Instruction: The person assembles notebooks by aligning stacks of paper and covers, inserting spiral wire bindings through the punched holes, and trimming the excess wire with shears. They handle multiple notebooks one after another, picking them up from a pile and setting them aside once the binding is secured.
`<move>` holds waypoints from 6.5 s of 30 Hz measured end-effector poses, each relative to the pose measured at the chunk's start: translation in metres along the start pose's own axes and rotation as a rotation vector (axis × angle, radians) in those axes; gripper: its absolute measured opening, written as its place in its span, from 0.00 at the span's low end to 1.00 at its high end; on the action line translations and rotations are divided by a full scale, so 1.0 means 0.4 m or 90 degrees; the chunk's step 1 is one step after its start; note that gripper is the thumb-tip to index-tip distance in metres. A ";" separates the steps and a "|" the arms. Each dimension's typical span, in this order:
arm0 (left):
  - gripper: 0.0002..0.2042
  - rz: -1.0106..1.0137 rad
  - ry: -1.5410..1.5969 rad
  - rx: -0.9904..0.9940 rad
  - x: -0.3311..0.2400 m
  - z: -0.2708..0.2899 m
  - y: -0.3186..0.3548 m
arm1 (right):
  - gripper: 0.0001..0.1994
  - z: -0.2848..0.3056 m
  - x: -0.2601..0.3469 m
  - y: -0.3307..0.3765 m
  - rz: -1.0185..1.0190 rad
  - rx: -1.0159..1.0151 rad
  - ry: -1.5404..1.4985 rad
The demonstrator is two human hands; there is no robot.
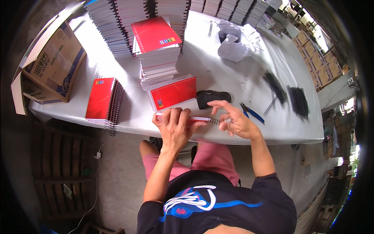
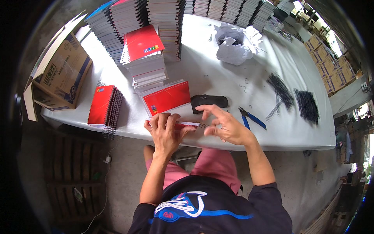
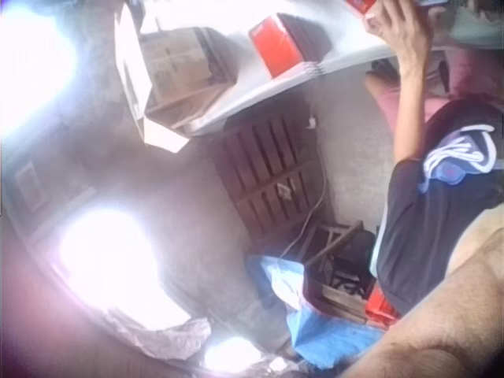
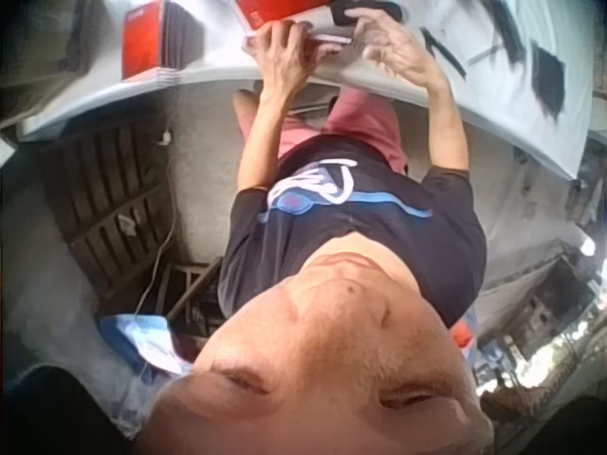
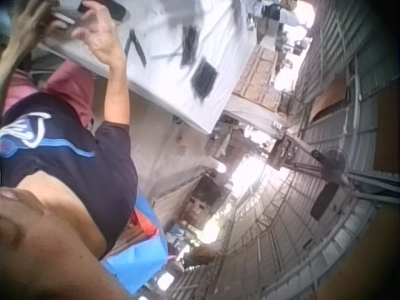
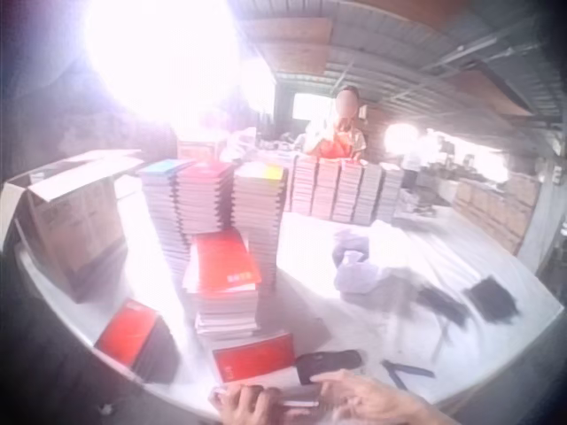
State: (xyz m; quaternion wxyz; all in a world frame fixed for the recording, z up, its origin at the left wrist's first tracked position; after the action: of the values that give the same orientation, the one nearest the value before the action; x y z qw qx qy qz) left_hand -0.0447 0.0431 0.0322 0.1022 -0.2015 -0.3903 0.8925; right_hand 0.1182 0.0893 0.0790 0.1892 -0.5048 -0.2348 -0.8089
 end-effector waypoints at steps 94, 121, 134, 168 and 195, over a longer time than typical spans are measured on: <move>0.08 0.398 0.704 -0.186 0.004 -0.044 -0.015 | 0.20 0.112 -0.256 0.204 -0.128 -0.610 0.451; 0.12 0.208 0.477 -0.242 -0.029 0.044 -0.030 | 0.18 -0.067 0.119 0.159 0.177 -0.377 0.404; 0.13 0.181 0.437 -0.244 -0.023 0.045 -0.022 | 0.18 -0.060 0.136 0.148 0.185 -0.341 0.432; 0.10 0.343 0.662 -0.561 0.135 0.287 0.072 | 0.26 -0.211 0.140 -0.066 0.286 -0.083 -0.410; 0.09 -0.012 0.145 -0.246 0.107 0.328 -0.077 | 0.15 -0.124 0.194 -0.078 0.471 -0.523 0.267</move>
State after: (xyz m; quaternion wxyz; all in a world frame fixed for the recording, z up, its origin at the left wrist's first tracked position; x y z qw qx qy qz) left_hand -0.1398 -0.0076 0.1234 0.1133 -0.3133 -0.5416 0.7718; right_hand 0.0325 0.0809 0.1245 0.2902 -0.4141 0.3314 -0.7965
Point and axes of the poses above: each hand's wrist, its own y-axis away from the middle knuckle, its own z-axis out of the back of the hand, x = y × z, the point moved 6 cm from there along -y, towards the middle knuckle, and after that the axes turned 7 degrees about -z, right-handed, at the moved point
